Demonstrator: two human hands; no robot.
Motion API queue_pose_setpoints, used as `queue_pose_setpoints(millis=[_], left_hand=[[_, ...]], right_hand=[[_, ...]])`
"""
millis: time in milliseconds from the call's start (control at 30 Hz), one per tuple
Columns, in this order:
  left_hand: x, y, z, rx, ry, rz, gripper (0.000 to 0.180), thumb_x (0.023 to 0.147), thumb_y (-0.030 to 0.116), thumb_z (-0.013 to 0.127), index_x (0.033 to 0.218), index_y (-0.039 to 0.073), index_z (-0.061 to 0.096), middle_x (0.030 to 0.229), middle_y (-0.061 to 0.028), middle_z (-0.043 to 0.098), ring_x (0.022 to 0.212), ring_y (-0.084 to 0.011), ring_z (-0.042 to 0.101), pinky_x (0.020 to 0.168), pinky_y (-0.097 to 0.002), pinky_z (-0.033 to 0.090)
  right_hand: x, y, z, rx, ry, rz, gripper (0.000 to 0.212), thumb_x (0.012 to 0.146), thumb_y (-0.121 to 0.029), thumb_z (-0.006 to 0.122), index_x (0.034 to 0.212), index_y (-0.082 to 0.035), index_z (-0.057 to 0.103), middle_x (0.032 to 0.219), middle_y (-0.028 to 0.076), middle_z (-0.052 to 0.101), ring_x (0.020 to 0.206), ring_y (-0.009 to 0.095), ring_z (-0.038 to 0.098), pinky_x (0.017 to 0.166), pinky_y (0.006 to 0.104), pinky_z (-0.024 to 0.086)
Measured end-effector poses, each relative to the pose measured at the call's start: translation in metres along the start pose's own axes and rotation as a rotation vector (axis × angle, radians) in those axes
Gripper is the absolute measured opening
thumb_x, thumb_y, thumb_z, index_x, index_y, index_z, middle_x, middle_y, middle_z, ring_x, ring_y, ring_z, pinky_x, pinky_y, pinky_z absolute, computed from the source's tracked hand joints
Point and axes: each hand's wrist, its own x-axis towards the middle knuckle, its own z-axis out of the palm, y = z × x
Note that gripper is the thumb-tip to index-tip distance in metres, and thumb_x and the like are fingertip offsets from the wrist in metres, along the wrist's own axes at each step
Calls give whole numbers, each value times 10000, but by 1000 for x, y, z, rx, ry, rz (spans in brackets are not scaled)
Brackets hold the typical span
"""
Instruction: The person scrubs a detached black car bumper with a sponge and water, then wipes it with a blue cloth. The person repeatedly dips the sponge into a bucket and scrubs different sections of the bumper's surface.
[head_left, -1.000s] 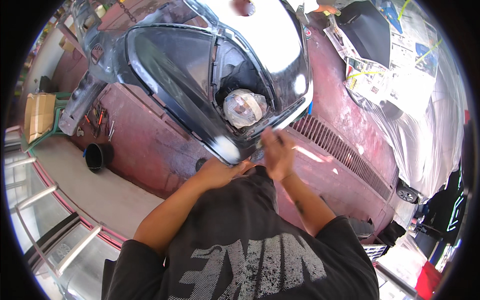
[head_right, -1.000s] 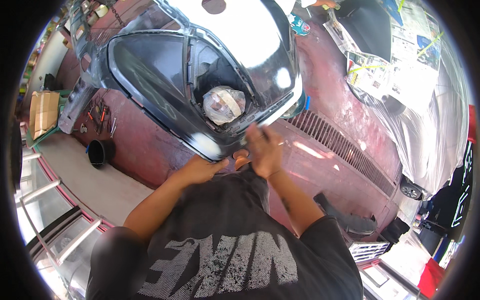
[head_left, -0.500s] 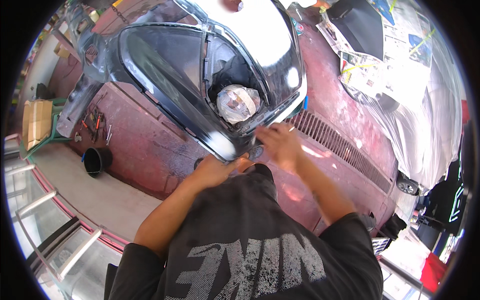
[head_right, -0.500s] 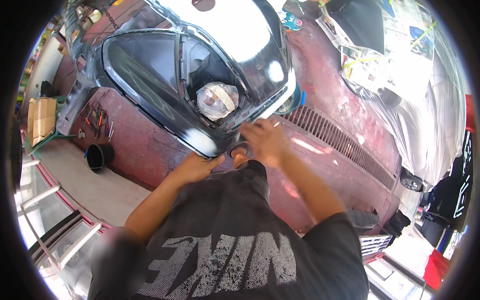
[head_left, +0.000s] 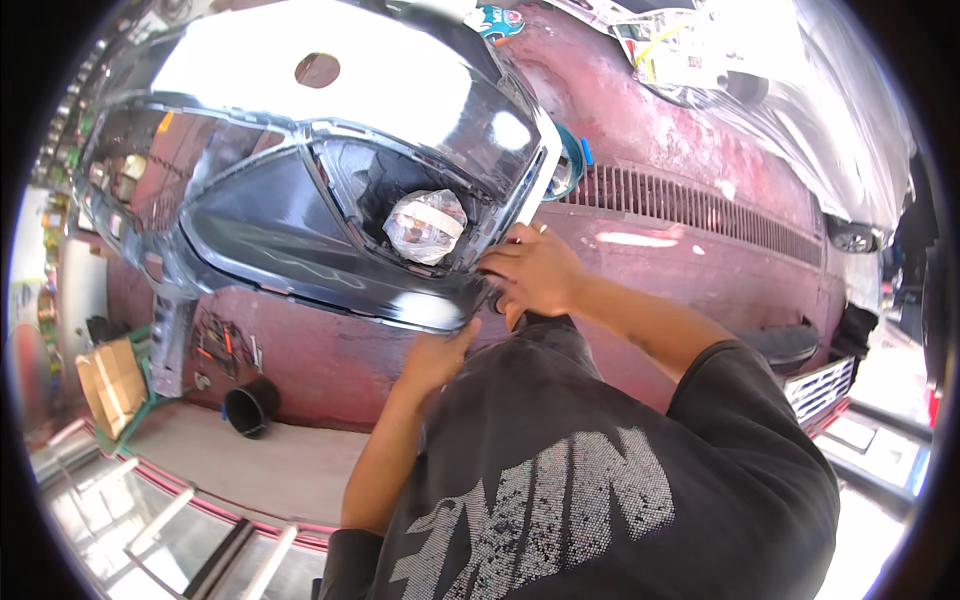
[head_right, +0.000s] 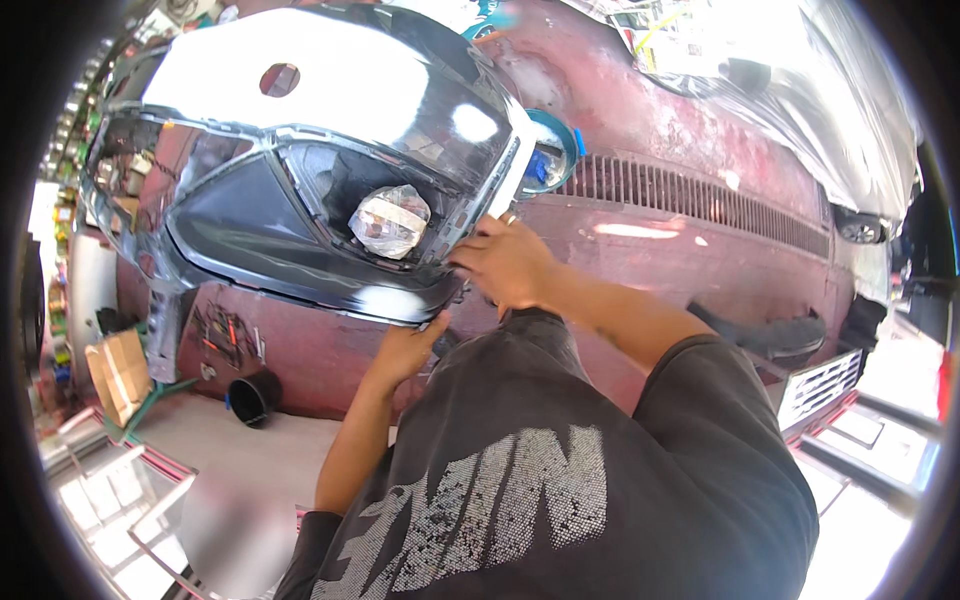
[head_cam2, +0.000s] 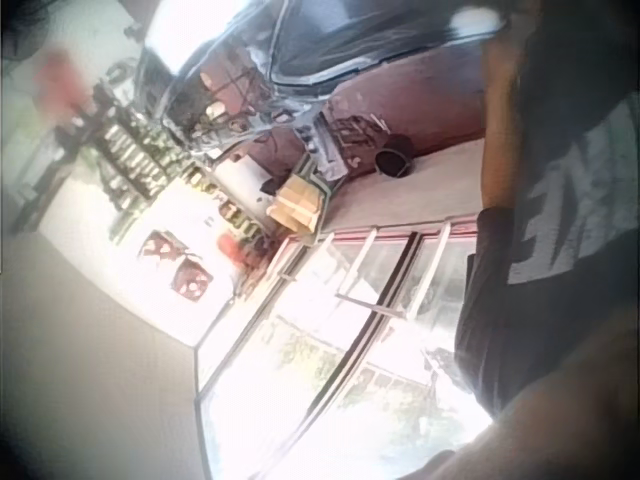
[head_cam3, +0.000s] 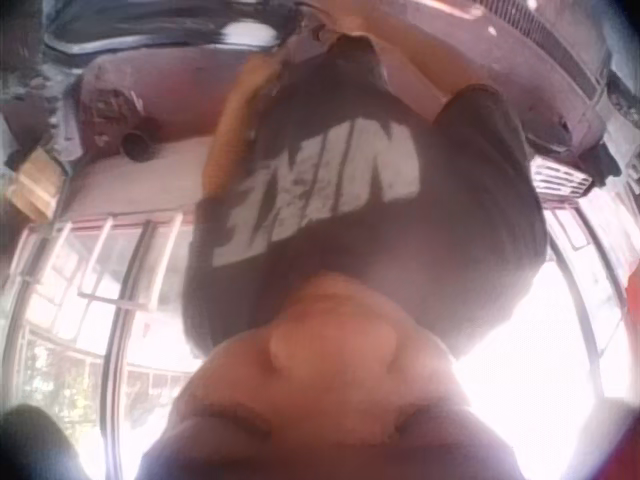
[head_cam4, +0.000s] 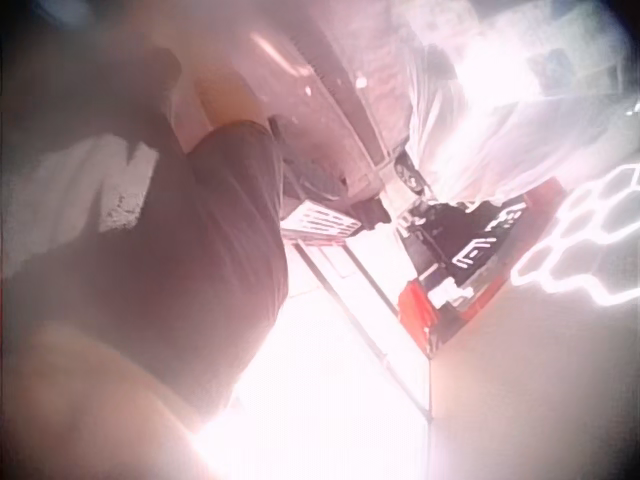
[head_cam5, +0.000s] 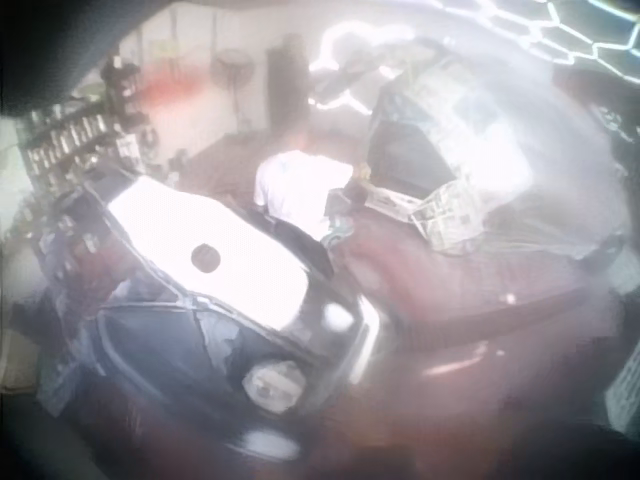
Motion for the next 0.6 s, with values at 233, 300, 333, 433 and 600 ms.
queue_pose_setpoints(millis=[233,300,333,433,600], left_hand=[[8,5,0,-186,-60,329,463,1088,161,600,1503,-29,518,1490,-214,609,1371,-311,590,1139,-421,460],[8,8,-3,-134,-89,333,465,1085,153,606,1509,-18,521,1480,-207,618,1381,-297,583,1147,-413,453],[2,13,0,-152,-13,300,481,1072,164,633,1503,-20,526,1452,-197,640,1358,-290,600,1130,-410,467],[0,10,-3,-95,-37,155,500,1049,149,667,1503,-20,545,1416,-162,662,1294,-239,608,1102,-384,478],[3,3,-15,177,-90,415,637,1039,262,688,1562,-7,443,1519,-243,575,1423,-312,556,1136,-442,475]], right_hand=[[-4,-81,29,251,152,300,315,1030,-299,644,1237,-86,751,1241,56,758,1093,313,629,965,462,498],[-13,-93,25,330,288,224,339,1039,-304,634,1272,-84,747,1283,56,755,1080,311,627,963,467,497],[-19,-82,29,260,281,188,364,1042,-307,626,1307,-85,740,1322,49,752,1077,312,625,965,467,494],[-22,-49,22,-40,188,205,361,1043,-305,618,1300,-83,741,1308,40,759,1090,316,631,971,453,497],[12,-123,37,456,448,258,335,1020,-238,645,1276,-45,740,1244,125,772,1090,370,632,988,498,499]])
